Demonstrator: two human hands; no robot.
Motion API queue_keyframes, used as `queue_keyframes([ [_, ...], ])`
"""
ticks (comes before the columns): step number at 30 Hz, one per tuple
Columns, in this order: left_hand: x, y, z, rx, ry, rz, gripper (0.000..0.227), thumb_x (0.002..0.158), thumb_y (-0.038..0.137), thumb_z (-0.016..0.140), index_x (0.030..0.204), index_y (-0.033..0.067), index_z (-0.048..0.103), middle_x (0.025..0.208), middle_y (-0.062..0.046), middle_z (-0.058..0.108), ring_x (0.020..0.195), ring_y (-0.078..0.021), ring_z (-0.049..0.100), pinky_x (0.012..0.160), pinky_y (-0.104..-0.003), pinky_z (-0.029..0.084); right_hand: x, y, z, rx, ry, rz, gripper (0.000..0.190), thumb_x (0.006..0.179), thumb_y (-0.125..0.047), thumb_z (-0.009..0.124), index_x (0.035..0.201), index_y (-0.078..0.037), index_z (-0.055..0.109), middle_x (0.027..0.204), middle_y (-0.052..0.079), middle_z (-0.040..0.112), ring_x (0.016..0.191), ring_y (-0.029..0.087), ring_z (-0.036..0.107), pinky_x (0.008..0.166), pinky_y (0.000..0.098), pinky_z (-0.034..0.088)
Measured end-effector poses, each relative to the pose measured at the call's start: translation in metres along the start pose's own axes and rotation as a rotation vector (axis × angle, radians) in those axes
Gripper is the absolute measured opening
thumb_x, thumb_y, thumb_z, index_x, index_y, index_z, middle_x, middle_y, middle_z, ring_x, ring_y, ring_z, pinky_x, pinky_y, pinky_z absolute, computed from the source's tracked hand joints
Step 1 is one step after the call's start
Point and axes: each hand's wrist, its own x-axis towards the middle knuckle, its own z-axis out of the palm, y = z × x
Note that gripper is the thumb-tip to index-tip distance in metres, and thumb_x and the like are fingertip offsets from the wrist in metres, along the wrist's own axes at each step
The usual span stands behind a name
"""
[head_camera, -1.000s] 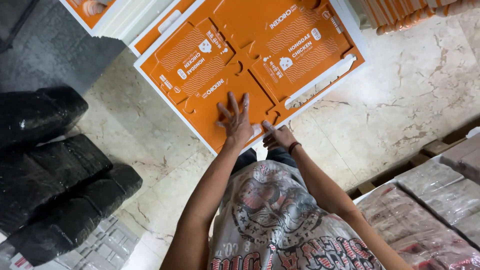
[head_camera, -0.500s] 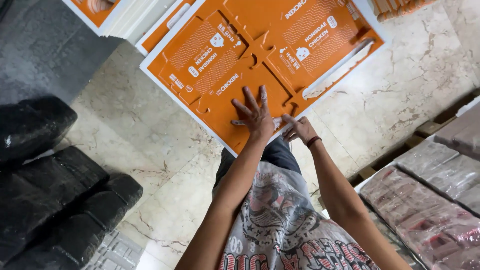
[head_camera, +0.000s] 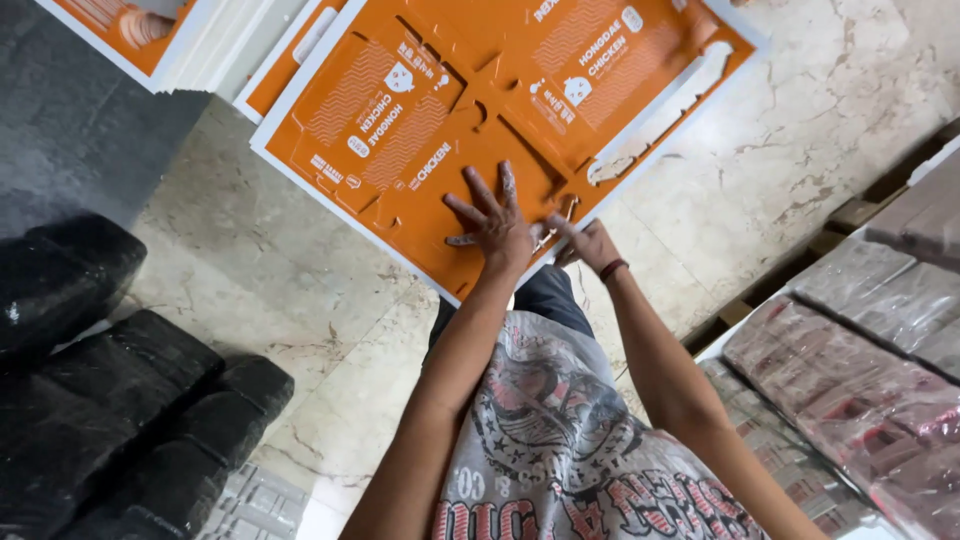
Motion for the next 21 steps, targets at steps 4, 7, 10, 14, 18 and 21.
queue_keyframes([
  [4,0.003,-0.027,-0.015,-0.025,-0.142,0.096,0.115,0.09,0.02,0.078,0.164,0.0347,-0.009,0.164,-0.021,-0.034,0.143,-0.0686,-0.022,0.09,-0.097,0.016,0.009,0.013,0.015,0.156,0.101,0.187,0.062,0.098,-0.05,0.069,0.12,0.007,0.057,0.097,0.03,0.071,0.08,0.042,0.075,0.07,0.0618,0.061],
  [7,-0.006,-0.069,-0.025,0.051,-0.214,0.333,0.103,0.089,0.004,0.072,0.166,0.0352,0.01,0.169,-0.013,-0.024,0.149,-0.0639,-0.015,0.101,-0.088,0.025,-0.018,0.011,0.045,0.194,-0.076,0.241,0.068,0.094,-0.053,0.07,0.125,0.008,0.064,0.105,0.026,0.069,0.096,0.043,0.071,0.083,0.0619,0.059],
  [10,-0.017,-0.097,-0.02,0.402,-0.17,0.548,0.109,0.081,-0.001,0.078,0.163,0.0413,0.021,0.173,-0.009,-0.013,0.153,-0.0557,-0.007,0.108,-0.086,0.018,-0.05,-0.002,0.085,0.042,-0.187,0.224,0.055,0.09,-0.035,0.077,0.129,0.003,0.068,0.091,0.031,0.072,0.092,0.042,0.073,0.088,0.0491,0.059],
  [14,-0.016,-0.104,-0.01,0.438,-0.156,0.595,0.103,0.086,0.009,0.078,0.161,0.0488,0.02,0.172,-0.009,-0.017,0.152,-0.0581,-0.01,0.105,-0.09,0.015,-0.055,0.018,0.117,-0.079,0.113,-0.177,0.048,0.094,-0.04,0.071,0.119,0.002,0.069,0.106,0.022,0.073,0.104,0.032,0.065,0.096,0.051,0.052],
  [18,-0.013,-0.102,-0.002,0.444,-0.162,0.584,0.084,0.096,0.028,0.071,0.16,0.0514,0.021,0.172,-0.009,-0.019,0.151,-0.0587,-0.014,0.103,-0.092,0.013,-0.057,0.026,0.117,-0.209,0.18,-0.522,0.029,0.093,-0.028,0.079,0.1,0.0,0.077,0.091,0.022,0.076,0.083,0.035,0.074,0.079,0.0476,0.062],
  [21,-0.007,-0.106,0.003,0.436,-0.178,0.579,0.075,0.102,0.038,0.062,0.16,0.0527,0.017,0.172,-0.007,-0.018,0.152,-0.0567,-0.014,0.103,-0.092,0.01,-0.05,0.045,0.119,-0.073,0.217,-0.502,0.028,0.095,-0.026,0.079,0.1,0.001,0.076,0.085,0.017,0.074,0.078,0.024,0.068,0.08,0.0436,0.059],
])
